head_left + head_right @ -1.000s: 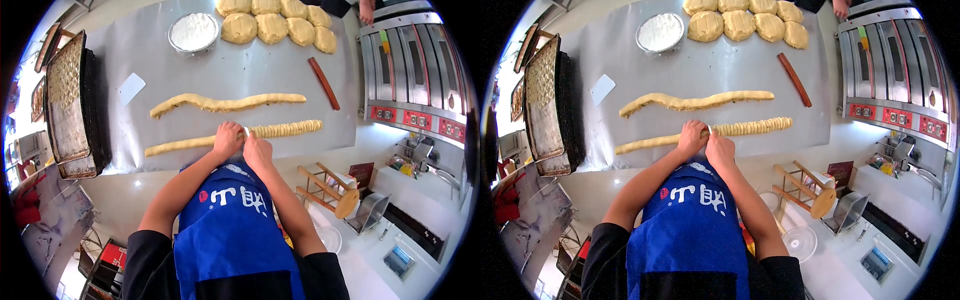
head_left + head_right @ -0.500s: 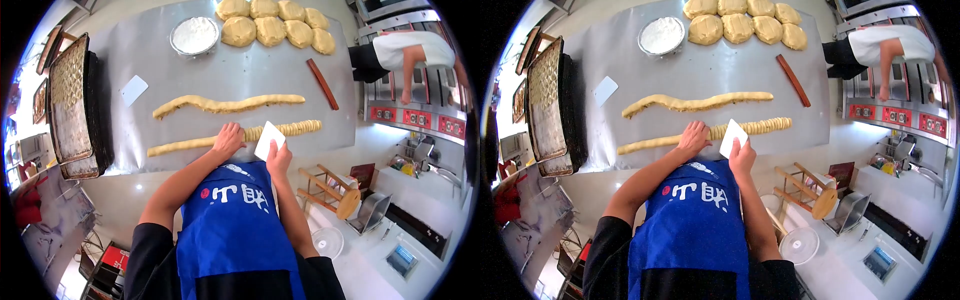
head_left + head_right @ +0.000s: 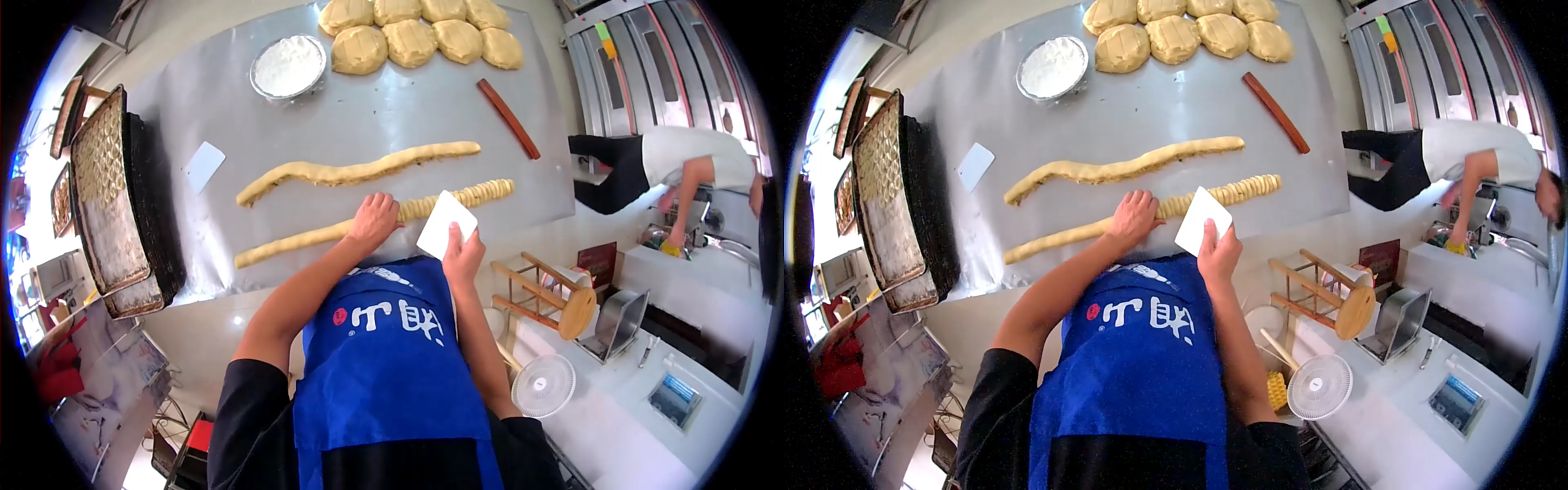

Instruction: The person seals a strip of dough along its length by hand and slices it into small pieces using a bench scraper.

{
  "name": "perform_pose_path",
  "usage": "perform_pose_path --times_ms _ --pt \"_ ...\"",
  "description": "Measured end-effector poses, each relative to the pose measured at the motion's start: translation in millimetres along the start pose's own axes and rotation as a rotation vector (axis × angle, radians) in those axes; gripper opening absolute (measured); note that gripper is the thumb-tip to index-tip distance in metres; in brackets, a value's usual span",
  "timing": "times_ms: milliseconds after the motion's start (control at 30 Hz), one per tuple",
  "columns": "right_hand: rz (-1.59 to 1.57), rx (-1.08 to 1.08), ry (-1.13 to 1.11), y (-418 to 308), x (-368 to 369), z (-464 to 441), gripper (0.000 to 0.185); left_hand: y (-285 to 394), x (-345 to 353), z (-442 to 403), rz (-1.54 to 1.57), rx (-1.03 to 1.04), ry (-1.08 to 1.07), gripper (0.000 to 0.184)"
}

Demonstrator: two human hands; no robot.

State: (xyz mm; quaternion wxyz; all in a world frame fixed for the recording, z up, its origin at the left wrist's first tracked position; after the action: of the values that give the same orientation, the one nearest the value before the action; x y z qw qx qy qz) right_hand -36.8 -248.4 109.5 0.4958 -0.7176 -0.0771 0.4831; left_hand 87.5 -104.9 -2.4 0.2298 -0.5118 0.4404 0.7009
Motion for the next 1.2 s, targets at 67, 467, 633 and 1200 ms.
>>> perform_pose_path --times_ms 67,467,633,1200 --pt "-0.044 0.022 0.018 2 -3 -1 0.031 4 2 0 -0.116 0.032 0.006 0.064" --pt "-0.384 0.344 0.074 46 -6 5 0.038 -14 -22 24 -0.06 -0.063 0.133 0.059" --pt "-0.387 0.433 -0.005 51 3 15 0.038 -25 5 38 -0.143 0.013 0.037 0.048" --pt "-0.378 0.385 -0.014 41 16 8 0.037 -62 -8 83 -0.166 0.005 0.013 0.05"
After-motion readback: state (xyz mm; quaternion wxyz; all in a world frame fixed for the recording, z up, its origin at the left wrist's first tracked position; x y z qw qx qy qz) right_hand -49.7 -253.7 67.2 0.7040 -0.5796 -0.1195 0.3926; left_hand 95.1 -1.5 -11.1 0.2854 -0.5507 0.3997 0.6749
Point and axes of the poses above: each hand's wrist, its own z-axis away from the middle knuckle, its own x-axis out of the palm, y = z × x, the point moved 10 cm from there along -z, towards the middle knuckle, and after that the axes turned 7 degrees about -y, right-handed, at the moved point
